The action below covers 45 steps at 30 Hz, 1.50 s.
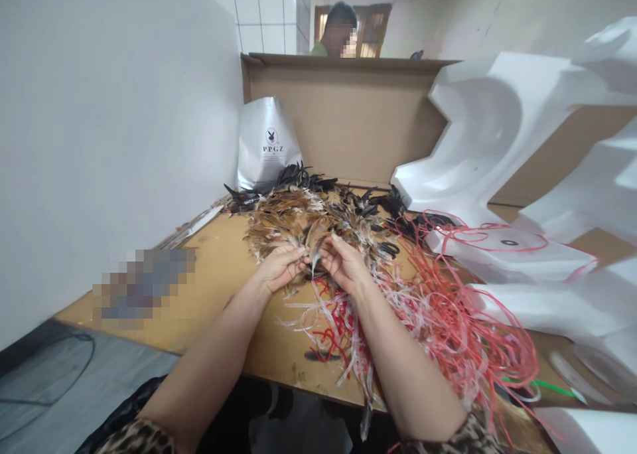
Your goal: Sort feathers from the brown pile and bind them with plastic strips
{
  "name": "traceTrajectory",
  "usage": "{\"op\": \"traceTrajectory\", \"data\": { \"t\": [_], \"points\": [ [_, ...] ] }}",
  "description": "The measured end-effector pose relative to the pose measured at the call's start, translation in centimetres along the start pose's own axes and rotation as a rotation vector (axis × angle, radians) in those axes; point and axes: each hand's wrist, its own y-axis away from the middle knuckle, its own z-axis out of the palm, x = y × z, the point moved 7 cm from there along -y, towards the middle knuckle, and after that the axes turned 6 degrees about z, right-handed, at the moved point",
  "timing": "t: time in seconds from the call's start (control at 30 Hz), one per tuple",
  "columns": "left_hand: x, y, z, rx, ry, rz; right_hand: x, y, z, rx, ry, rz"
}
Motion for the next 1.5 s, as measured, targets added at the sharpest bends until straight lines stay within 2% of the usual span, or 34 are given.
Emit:
{"op": "traceTrajectory", "data": {
  "t": [0.1, 0.23, 0.43, 0.57, 0.77, 1.1, 1.5],
  "points": [
    [0.5, -0.1, -0.1, 0.026, -0.052, 0.081, 0.8, 0.3, 0.9, -0.006, 0.065, 0.044],
    [0.6, 0.1, 0.5, -0.023, -0.147, 0.085, 1.4, 0.7, 1.7, -0.002, 0.171, 0.041],
    [0.0, 0.3, 0.6, -0.068, -0.119, -0.009, 1.7, 0.5, 0.7, 0.129, 0.099, 0.022],
    [-0.4, 0.1, 0.0, -0.022, -0.051, -0.049, 1.3, 0.2, -0.2, 0.192, 0.07, -0.007],
    [-0.5, -0.2, -1.0, 0.1, -0.028, -0.041, 0.6, 0.3, -0.2, 0.199, 0.145, -0.062],
    [-0.5, 0.1, -0.5, 0.05, -0.206, -0.035, 0.5, 0.2, -0.5, 0.23, 0.329, -0.171],
    [-0.9, 0.1, -0.3, 0.062, -0.212, -0.05, 0.7, 0.2, -0.7, 0.26, 0.407, -0.169]
  ]
}}
